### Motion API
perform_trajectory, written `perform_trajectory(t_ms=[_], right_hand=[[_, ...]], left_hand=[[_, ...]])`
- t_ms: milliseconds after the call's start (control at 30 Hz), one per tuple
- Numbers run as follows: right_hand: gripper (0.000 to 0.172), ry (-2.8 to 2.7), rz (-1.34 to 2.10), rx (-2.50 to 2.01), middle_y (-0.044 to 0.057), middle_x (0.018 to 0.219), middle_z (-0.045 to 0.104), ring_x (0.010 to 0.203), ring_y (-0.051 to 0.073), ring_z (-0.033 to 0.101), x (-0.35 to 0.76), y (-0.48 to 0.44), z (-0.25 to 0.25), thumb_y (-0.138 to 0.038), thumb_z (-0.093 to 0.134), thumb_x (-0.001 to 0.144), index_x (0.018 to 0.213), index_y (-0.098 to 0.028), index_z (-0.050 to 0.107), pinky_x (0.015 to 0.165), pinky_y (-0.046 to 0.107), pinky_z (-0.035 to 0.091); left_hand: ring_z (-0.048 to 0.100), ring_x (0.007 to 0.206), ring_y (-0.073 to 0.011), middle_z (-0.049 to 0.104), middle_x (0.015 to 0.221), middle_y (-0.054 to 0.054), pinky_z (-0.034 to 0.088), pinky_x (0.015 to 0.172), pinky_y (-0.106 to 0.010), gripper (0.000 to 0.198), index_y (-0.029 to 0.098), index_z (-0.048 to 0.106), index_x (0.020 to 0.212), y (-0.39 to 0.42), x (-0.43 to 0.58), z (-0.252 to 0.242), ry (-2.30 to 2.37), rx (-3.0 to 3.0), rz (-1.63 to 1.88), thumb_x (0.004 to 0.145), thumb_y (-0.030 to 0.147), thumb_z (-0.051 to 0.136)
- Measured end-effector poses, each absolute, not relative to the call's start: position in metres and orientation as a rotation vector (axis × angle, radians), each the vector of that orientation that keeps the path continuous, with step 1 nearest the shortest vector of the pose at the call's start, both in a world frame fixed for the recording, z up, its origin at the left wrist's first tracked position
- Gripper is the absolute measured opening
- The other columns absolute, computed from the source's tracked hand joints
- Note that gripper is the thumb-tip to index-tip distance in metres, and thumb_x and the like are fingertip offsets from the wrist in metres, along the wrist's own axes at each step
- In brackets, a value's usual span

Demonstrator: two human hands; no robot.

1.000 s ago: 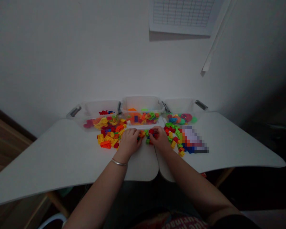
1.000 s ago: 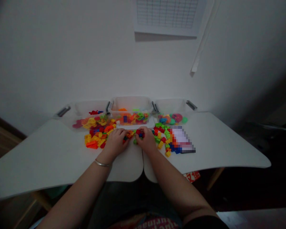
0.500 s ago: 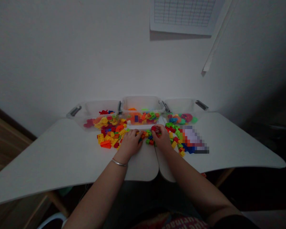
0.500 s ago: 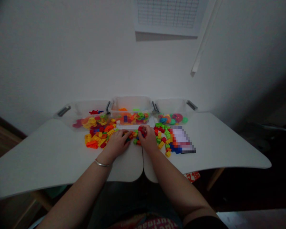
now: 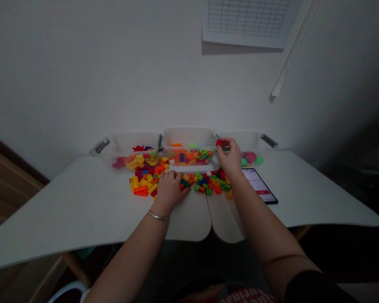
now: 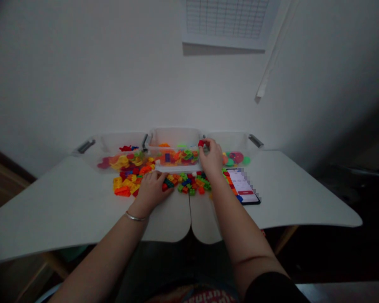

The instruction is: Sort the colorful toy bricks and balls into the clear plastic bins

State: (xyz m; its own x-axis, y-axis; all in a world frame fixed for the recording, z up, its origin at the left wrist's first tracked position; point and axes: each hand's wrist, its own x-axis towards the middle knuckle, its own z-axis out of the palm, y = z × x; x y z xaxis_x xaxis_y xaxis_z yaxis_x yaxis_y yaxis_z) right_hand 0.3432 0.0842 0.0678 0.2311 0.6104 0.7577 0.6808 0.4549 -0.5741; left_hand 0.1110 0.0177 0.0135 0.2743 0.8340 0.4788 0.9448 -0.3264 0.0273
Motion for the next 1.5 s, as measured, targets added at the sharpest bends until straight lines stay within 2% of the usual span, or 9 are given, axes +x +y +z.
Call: perform_trajectory(t_ms=[200, 400, 600, 767, 967, 1167, 1300, 1500], right_hand=[[0.021, -1.566, -0.149, -1.329, 0.009, 0.1, 0.069, 0.098, 0.028, 0.059, 0.326, 0.09, 0.068, -0.022, 0.051, 0.084, 0.102, -0.021, 0.063, 0.092, 0.047, 0.044], [0.023, -1.638, -0.206, -1.276, 0.01, 0.105, 0.067, 0.113, 0.028, 0.053, 0.321, 0.095, 0.054, -0.022, 0.048, 0.084, 0.1, -0.02, 0.064, 0.103, 0.049, 0.039], [0.043, -1.701, -0.21, -1.236, 0.015, 0.131, 0.055, 0.134, 0.03, 0.036, 0.315, 0.09, 0.041, -0.024, 0.048, 0.084, 0.126, -0.015, 0.051, 0.112, 0.054, 0.031], [0.055, -1.702, -0.17, -1.197, 0.017, 0.138, 0.048, 0.139, 0.032, 0.03, 0.309, 0.078, 0.036, -0.023, 0.049, 0.083, 0.136, -0.015, 0.041, 0.113, 0.059, 0.028], [0.057, -1.712, -0.19, -1.156, 0.016, 0.138, 0.048, 0.136, 0.031, 0.037, 0.294, 0.048, 0.031, -0.026, 0.049, 0.084, 0.14, -0.017, 0.037, 0.113, 0.058, 0.031], [0.051, -1.893, 0.007, -1.143, 0.015, 0.134, 0.053, 0.131, 0.029, 0.043, 0.276, 0.023, 0.002, -0.024, 0.054, 0.083, 0.133, -0.017, 0.048, 0.113, 0.052, 0.034], [0.047, -2.003, 0.109, -1.198, 0.015, 0.133, 0.054, 0.128, 0.029, 0.045, 0.271, 0.018, -0.009, -0.023, 0.055, 0.083, 0.13, -0.017, 0.053, 0.111, 0.052, 0.036], [0.052, -1.955, 0.171, -1.187, 0.014, 0.13, 0.057, 0.123, 0.026, 0.05, 0.273, 0.018, -0.007, -0.019, 0.054, 0.083, 0.134, -0.017, 0.049, 0.11, 0.048, 0.039]], left_hand=[[0.057, 0.096, -0.0311, 0.059, 0.105, -0.013, 0.046, 0.085, -0.044, 0.051, 0.019, 0.061, 0.114, 0.019, 0.111, 0.014, -1.683, -2.304, -0.61, 0.075, 0.051, 0.068], [0.058, 0.097, -0.0301, 0.06, 0.104, -0.013, 0.046, 0.084, -0.042, 0.048, 0.02, 0.061, 0.111, 0.02, 0.112, 0.014, -1.675, -2.322, -0.639, 0.075, 0.05, 0.068], [0.059, 0.099, -0.03, 0.063, 0.101, -0.013, 0.045, 0.085, -0.041, 0.043, 0.018, 0.063, 0.102, 0.019, 0.113, 0.018, -1.672, -2.308, -0.651, 0.081, 0.055, 0.06], [0.058, 0.101, -0.0305, 0.066, 0.102, -0.012, 0.043, 0.088, -0.044, 0.037, 0.019, 0.063, 0.103, 0.022, 0.112, 0.016, -1.643, -2.317, -0.643, 0.082, 0.049, 0.062], [0.059, 0.099, -0.0297, 0.069, 0.099, -0.011, 0.041, 0.089, -0.045, 0.028, 0.02, 0.065, 0.099, 0.02, 0.113, 0.02, -1.636, -2.285, -0.662, 0.088, 0.043, 0.054], [0.059, 0.093, -0.029, 0.07, 0.092, -0.011, 0.039, 0.088, -0.045, 0.029, 0.018, 0.065, 0.094, 0.018, 0.113, 0.024, -1.627, -2.258, -0.675, 0.094, 0.04, 0.046], [0.059, 0.091, -0.0281, 0.07, 0.092, -0.011, 0.04, 0.085, -0.043, 0.026, 0.018, 0.064, 0.092, 0.019, 0.113, 0.025, -1.619, -2.233, -0.661, 0.094, 0.037, 0.046], [0.059, 0.091, -0.027, 0.069, 0.093, -0.009, 0.039, 0.085, -0.041, 0.023, 0.019, 0.063, 0.095, 0.02, 0.112, 0.025, -1.608, -2.224, -0.676, 0.094, 0.035, 0.047]])
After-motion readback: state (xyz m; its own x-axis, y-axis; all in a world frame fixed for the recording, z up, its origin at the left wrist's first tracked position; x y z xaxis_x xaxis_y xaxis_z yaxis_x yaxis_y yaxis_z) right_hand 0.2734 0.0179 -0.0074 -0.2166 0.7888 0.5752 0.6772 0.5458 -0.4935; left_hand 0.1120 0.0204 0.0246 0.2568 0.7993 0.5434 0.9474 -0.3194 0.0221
